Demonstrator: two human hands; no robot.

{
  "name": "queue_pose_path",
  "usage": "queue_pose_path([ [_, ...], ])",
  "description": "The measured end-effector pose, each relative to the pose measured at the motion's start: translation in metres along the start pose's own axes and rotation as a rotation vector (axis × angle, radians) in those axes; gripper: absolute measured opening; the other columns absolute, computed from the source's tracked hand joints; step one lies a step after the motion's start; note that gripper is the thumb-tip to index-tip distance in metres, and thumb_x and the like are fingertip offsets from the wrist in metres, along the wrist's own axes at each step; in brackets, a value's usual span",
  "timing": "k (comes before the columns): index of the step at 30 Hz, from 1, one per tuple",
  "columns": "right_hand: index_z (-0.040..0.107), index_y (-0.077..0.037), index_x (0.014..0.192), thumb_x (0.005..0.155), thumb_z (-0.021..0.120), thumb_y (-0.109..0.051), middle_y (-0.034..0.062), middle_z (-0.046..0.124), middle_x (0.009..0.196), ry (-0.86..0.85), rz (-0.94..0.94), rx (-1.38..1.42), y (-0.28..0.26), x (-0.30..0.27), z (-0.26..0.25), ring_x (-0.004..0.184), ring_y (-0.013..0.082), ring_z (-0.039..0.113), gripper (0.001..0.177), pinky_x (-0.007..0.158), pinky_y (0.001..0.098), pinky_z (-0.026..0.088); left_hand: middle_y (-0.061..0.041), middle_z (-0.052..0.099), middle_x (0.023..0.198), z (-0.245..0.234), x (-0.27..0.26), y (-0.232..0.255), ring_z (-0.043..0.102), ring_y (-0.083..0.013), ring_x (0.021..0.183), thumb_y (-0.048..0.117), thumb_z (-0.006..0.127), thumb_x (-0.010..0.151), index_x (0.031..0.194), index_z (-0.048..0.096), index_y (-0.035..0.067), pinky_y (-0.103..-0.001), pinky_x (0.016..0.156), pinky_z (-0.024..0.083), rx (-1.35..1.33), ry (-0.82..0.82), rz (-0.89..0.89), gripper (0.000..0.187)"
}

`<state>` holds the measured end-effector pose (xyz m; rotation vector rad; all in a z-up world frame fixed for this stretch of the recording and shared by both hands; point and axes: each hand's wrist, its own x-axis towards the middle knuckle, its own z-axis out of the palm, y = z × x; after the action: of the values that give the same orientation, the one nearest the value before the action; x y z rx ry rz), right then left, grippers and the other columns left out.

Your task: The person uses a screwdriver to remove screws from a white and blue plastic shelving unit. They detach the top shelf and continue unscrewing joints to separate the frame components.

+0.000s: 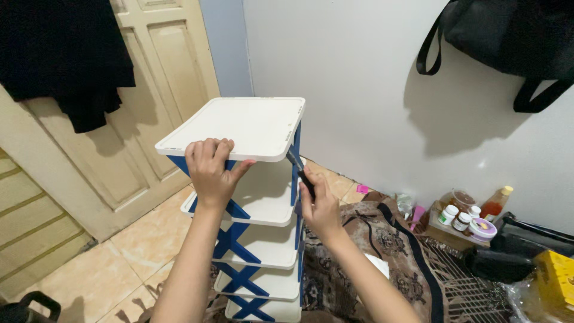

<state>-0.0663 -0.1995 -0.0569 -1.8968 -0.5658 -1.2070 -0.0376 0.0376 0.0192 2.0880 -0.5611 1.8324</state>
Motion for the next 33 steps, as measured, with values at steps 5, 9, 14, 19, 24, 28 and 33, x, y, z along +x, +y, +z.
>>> queue_pose_path([
  [5,0.055,-0.001,0.132,0.105,0.059,-0.01,0.0179,0.069,0.111,0.057,0.026,0.063,0.018,-0.004,-0.025,0.098,0.0253,0.071,0.028,0.084,0.033,0.056,-0.007,0.062,0.096,0.003,-0.001,0.001,0.056,-0.0268,0.095,0.067,0.067,0.09,0.102,0.07,0.005,-0.045,0.098,0.039,0.0,-0.009,-0.012,0.063],
  [9,0.054,-0.001,0.131,0.107,0.054,-0.015,0.017,0.066,0.112,0.175,0.363,0.338,0.02,0.004,-0.008,0.102,0.0221,0.066,0.028,0.088,0.0335,0.056,-0.007,0.062,0.096,0.002,-0.001,0.001,0.056,-0.0266,0.094,0.068,0.066,0.089,0.103,0.07,0.005,-0.044,0.096,0.039,-0.01,-0.003,-0.008,0.065],
  [14,0.054,0.0,0.129,0.105,0.054,-0.02,0.0174,0.071,0.115,-0.191,0.263,0.218,0.01,0.004,0.002,0.107,0.0236,0.068,0.032,0.093,0.0373,0.052,-0.007,0.062,0.094,-0.004,-0.001,0.0,0.055,-0.0271,0.092,0.068,0.066,0.089,0.101,0.07,0.005,-0.044,0.097,0.039,0.011,-0.003,-0.014,0.064],
  [19,0.054,0.0,0.13,0.105,0.054,-0.021,0.018,0.071,0.115,-0.108,0.294,0.244,0.012,0.005,-0.009,0.105,0.026,0.068,0.032,0.092,0.0367,0.052,-0.006,0.062,0.096,0.001,-0.002,0.004,0.056,-0.027,0.094,0.068,0.064,0.091,0.103,0.07,0.005,-0.044,0.098,0.038,0.01,0.009,0.001,0.064],
  [24,0.055,0.0,0.126,0.105,0.056,-0.021,0.0124,0.07,0.116,-0.198,0.213,0.257,0.029,-0.004,-0.015,0.105,0.0196,0.067,0.03,0.089,0.0333,0.051,-0.007,0.061,0.094,-0.002,-0.002,-0.001,0.055,-0.0276,0.093,0.067,0.065,0.091,0.103,0.07,0.006,-0.045,0.099,0.038,0.0,0.002,-0.021,0.062],
  [28,0.056,-0.004,0.124,0.103,0.06,-0.029,0.0076,0.068,0.096,-0.058,0.452,0.319,0.054,-0.015,-0.004,0.089,0.0148,0.061,0.033,0.081,0.0285,0.05,-0.007,0.062,0.096,0.001,-0.003,0.001,0.057,-0.0271,0.095,0.067,0.066,0.091,0.105,0.069,0.005,-0.045,0.099,0.039,0.008,0.011,0.0,0.063],
  [33,0.056,0.006,0.113,0.097,0.079,-0.046,0.0154,0.057,0.091,-0.193,0.716,0.148,0.085,0.001,0.024,0.079,0.0227,0.054,0.059,0.072,0.0349,0.048,-0.007,0.063,0.097,-0.001,-0.002,0.004,0.057,-0.0266,0.095,0.066,0.066,0.091,0.105,0.069,0.005,-0.045,0.099,0.039,0.007,0.018,0.002,0.063],
])
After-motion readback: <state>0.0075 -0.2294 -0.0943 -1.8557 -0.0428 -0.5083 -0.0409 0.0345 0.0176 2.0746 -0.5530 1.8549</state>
